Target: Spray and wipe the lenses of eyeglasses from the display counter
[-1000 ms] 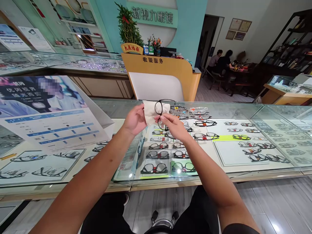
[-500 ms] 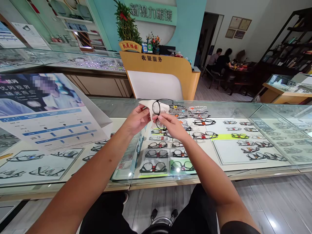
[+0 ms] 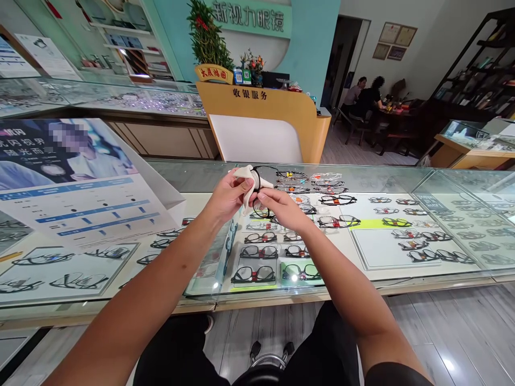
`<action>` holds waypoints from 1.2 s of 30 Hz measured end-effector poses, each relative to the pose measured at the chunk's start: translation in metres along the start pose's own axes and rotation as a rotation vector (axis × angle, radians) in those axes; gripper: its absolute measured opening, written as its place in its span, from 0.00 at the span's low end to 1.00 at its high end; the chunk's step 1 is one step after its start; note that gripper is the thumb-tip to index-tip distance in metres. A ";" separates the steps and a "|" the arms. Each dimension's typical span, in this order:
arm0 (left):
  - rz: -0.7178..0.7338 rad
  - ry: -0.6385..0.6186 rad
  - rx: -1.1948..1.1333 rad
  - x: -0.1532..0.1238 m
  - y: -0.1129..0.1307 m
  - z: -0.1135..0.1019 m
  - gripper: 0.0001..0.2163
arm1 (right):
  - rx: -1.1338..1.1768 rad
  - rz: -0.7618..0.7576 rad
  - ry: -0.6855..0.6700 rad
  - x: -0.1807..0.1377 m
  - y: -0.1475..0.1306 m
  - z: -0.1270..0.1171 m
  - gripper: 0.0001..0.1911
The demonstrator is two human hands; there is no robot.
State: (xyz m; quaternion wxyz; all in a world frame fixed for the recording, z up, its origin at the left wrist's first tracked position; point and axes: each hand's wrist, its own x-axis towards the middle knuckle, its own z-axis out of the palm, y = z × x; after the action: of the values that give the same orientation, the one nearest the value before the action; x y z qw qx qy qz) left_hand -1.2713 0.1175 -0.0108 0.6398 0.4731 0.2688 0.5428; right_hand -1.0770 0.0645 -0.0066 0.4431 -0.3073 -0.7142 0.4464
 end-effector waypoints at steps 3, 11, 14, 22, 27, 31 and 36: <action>-0.029 -0.032 0.033 -0.001 0.001 0.001 0.33 | 0.024 -0.003 -0.011 0.000 -0.002 0.000 0.31; -0.121 -0.196 0.072 -0.003 0.000 -0.003 0.30 | 0.121 0.051 0.001 0.000 0.003 0.001 0.30; -0.091 -0.216 0.069 -0.005 0.003 -0.002 0.29 | 0.147 0.073 -0.018 0.000 0.005 0.001 0.30; -0.040 -0.149 0.074 -0.009 -0.005 0.008 0.31 | 0.066 0.084 -0.063 0.000 0.005 0.003 0.32; 0.003 -0.055 0.071 -0.004 -0.011 0.005 0.31 | 0.069 0.093 -0.038 0.000 0.006 0.007 0.32; -0.027 -0.087 0.036 0.001 -0.005 -0.002 0.29 | 0.121 0.107 0.064 0.000 0.010 0.002 0.27; -0.033 -0.215 0.106 -0.003 0.003 -0.001 0.28 | 0.195 0.136 0.092 0.000 0.012 -0.006 0.23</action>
State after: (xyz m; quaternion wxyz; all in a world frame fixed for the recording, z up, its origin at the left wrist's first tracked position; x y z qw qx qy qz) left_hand -1.2746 0.1146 -0.0097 0.6480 0.5573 0.2346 0.4631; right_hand -1.0712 0.0712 -0.0162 0.4720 -0.3304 -0.6239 0.5281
